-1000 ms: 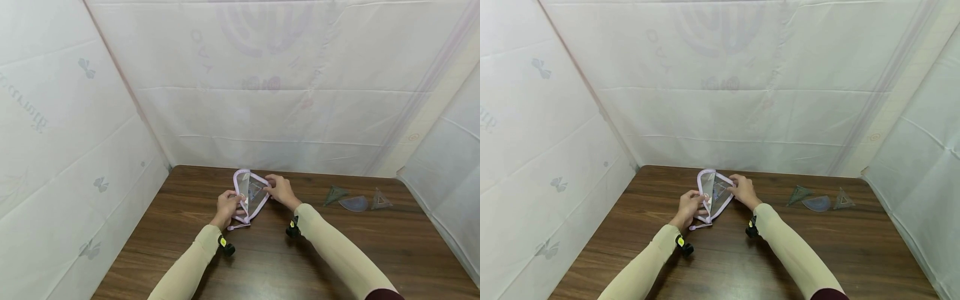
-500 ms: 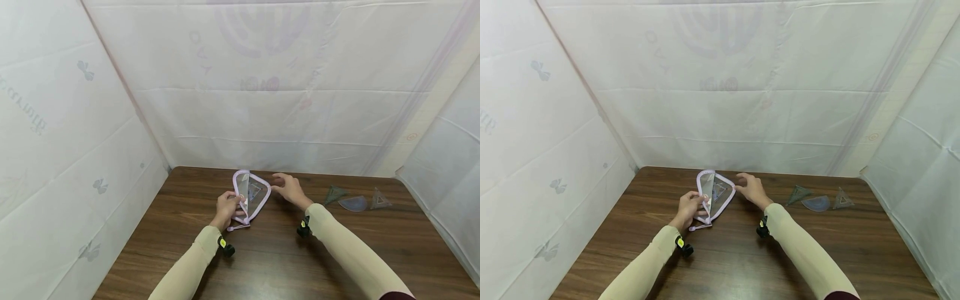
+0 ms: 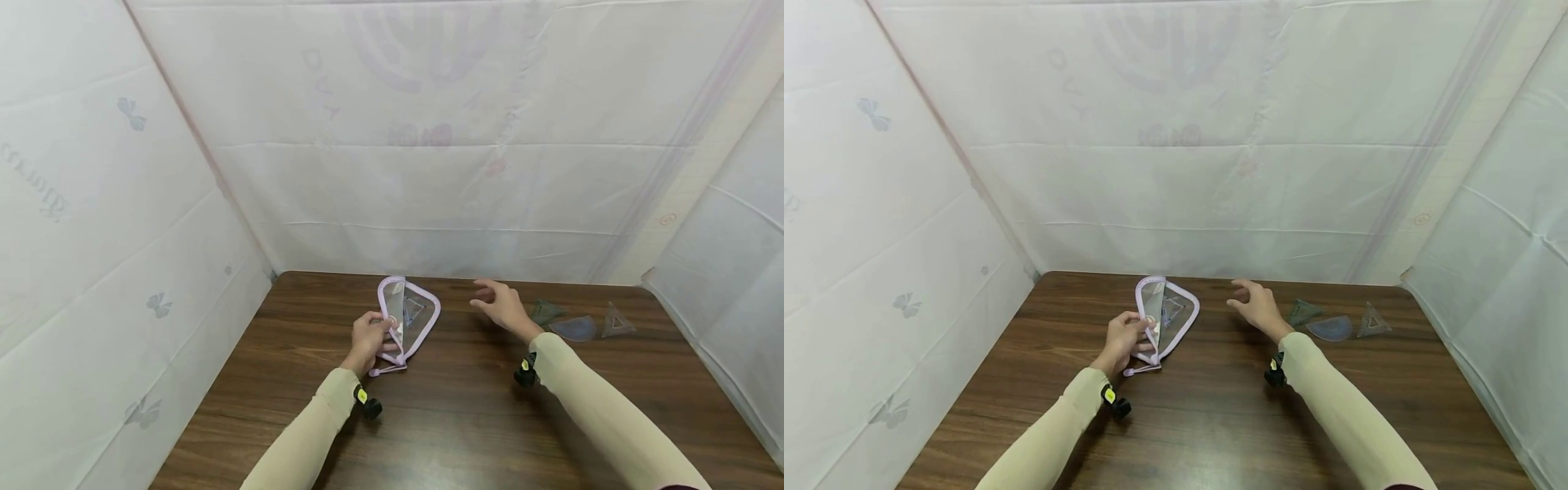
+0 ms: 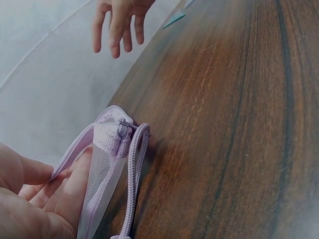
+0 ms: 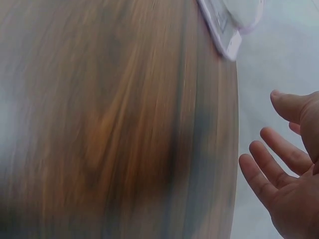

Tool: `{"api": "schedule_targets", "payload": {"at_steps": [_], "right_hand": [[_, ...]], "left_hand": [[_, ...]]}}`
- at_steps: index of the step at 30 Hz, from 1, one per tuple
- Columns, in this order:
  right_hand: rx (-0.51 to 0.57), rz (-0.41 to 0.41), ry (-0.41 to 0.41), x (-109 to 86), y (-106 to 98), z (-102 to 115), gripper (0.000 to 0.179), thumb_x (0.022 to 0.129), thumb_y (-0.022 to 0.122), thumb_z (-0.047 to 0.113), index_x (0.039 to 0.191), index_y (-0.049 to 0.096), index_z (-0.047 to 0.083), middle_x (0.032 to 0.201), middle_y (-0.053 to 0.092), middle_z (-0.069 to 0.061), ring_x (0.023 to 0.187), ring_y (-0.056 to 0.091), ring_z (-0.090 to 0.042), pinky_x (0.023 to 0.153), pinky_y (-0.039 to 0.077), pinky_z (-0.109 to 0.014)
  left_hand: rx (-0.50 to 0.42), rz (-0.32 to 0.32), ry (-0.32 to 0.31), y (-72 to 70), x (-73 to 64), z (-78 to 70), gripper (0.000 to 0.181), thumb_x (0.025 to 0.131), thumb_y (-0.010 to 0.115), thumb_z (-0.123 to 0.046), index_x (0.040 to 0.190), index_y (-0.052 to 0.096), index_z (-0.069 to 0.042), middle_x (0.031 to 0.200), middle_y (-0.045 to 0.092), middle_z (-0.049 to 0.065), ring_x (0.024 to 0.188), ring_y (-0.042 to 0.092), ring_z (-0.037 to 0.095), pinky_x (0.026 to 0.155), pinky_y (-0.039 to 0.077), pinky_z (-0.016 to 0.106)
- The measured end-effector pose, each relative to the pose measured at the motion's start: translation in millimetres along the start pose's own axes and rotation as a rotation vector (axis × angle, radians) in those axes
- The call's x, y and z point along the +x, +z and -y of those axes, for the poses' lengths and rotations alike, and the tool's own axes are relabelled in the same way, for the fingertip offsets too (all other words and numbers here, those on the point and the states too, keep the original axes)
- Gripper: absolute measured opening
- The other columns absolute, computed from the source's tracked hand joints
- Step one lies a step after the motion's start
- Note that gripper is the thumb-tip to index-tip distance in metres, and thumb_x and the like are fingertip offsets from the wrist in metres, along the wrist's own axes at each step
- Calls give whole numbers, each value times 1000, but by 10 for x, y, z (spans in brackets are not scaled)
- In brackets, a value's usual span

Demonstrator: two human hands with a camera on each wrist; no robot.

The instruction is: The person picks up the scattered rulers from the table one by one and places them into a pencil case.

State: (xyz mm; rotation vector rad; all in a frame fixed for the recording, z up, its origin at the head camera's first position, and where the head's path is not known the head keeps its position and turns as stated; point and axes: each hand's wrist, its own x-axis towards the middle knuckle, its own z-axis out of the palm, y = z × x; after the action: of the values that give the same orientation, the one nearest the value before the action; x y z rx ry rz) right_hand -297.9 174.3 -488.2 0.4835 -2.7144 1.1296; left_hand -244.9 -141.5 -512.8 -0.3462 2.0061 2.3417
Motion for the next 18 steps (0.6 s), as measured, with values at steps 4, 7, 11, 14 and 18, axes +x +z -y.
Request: {"api": "schedule_targets", "payload": {"at_steps": [4,7,11,14,18], "right_hand": [[-25,-19,-9,-66,-111,-136,50,95,76,18,139,59,1,119,72,-21,102,70,-38,86,60,-57],[-45,-28,-8,-104,-194,-237,50,96,75,18,139,59,1,118,72,-22,102,70,-39,86,60,-57],[-63,-26,2,-151,-312,-349,51,96,75,17,140,57,-1,119,71,-24,103,70,-41,85,60,-58],[-85,-28,10,-184,-404,-421,51,96,75,17,140,57,-2,119,70,-25,103,69,-42,87,59,-59],[-125,-26,16,-209,-509,-497,52,96,74,17,140,56,-2,120,70,-26,104,68,-43,88,57,-62]], "left_hand": [[2,4,1,-2,-4,-5,14,98,63,1,108,55,6,102,74,26,77,75,25,60,66,43],[1,2,-4,1,-7,-11,15,98,63,0,109,55,6,103,74,26,78,75,25,60,66,42],[1,3,-8,0,-8,-16,15,98,63,0,110,55,6,103,74,27,77,75,25,59,66,41],[3,6,-10,0,-10,-22,15,98,63,0,110,55,5,103,74,26,78,75,25,60,66,41],[7,3,0,0,-13,-31,15,98,62,0,110,55,7,104,74,27,79,75,26,60,66,41]]}}
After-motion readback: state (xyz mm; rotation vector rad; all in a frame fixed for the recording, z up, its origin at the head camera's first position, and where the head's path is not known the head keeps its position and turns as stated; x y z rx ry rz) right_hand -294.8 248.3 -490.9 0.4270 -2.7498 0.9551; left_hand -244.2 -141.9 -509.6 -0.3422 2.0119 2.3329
